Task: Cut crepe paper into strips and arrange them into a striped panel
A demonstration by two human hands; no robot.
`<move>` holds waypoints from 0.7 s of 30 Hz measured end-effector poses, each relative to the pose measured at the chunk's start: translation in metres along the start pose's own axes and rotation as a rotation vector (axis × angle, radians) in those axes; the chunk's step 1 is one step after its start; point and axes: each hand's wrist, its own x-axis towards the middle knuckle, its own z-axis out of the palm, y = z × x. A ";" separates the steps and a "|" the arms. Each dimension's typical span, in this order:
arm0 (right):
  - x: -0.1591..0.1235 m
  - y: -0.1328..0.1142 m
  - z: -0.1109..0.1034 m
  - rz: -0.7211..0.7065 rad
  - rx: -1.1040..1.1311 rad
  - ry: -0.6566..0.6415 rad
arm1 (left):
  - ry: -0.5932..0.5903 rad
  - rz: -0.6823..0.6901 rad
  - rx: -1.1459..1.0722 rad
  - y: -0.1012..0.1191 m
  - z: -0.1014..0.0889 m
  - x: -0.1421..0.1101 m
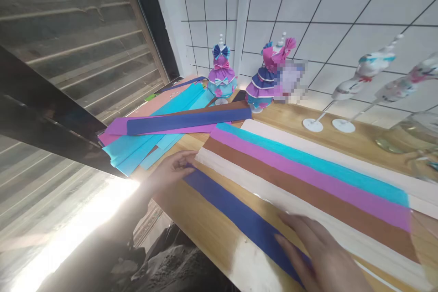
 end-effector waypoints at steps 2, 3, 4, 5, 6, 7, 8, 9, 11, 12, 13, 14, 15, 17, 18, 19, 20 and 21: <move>0.034 -0.043 0.005 -0.082 0.091 -0.114 | 0.009 0.014 0.031 0.008 -0.001 -0.004; 0.050 -0.060 0.010 -0.105 0.149 -0.126 | 0.020 0.023 0.046 0.011 -0.002 -0.005; 0.064 -0.074 0.015 -0.127 0.211 -0.160 | 0.033 0.031 0.061 0.014 -0.003 -0.007; 0.075 -0.084 0.020 -0.143 0.288 -0.224 | 0.046 0.036 0.074 0.015 -0.005 -0.008; 0.082 -0.091 0.024 -0.149 0.357 -0.292 | 0.063 0.038 0.081 0.015 -0.008 -0.009; 0.087 -0.096 0.027 -0.147 0.405 -0.369 | 0.081 0.036 0.079 0.014 -0.010 -0.010; 0.089 -0.098 0.029 -0.136 0.436 -0.434 | 0.094 0.029 0.063 0.011 -0.012 -0.009; 0.089 -0.099 0.029 -0.116 0.449 -0.480 | 0.108 0.018 0.040 0.008 -0.015 -0.009; 0.085 -0.094 0.028 -0.065 0.460 -0.512 | 0.134 -0.016 -0.010 0.001 -0.017 -0.006; 0.082 -0.090 0.027 -0.037 0.469 -0.507 | 0.142 -0.036 -0.029 -0.002 -0.017 -0.004; 0.078 -0.085 0.026 -0.012 0.480 -0.499 | 0.154 -0.053 -0.041 -0.004 -0.016 -0.002; 0.075 -0.079 0.026 0.009 0.490 -0.495 | 0.171 -0.067 -0.044 -0.006 -0.015 -0.001; 0.071 -0.073 0.026 0.029 0.496 -0.493 | 0.191 -0.078 -0.041 -0.007 -0.013 0.001; 0.064 -0.059 0.028 0.067 0.495 -0.484 | 0.233 -0.104 -0.030 -0.005 -0.009 0.003; 0.061 -0.052 0.029 0.084 0.491 -0.474 | 0.252 -0.121 -0.022 -0.004 -0.007 0.004; 0.058 -0.046 0.030 0.101 0.483 -0.459 | 0.269 -0.140 -0.011 -0.002 -0.005 0.004; 0.055 -0.040 0.031 0.118 0.469 -0.438 | 0.281 -0.158 0.004 -0.001 -0.004 0.005; 0.052 -0.034 0.032 0.135 0.450 -0.413 | 0.293 -0.172 0.021 0.000 -0.004 0.004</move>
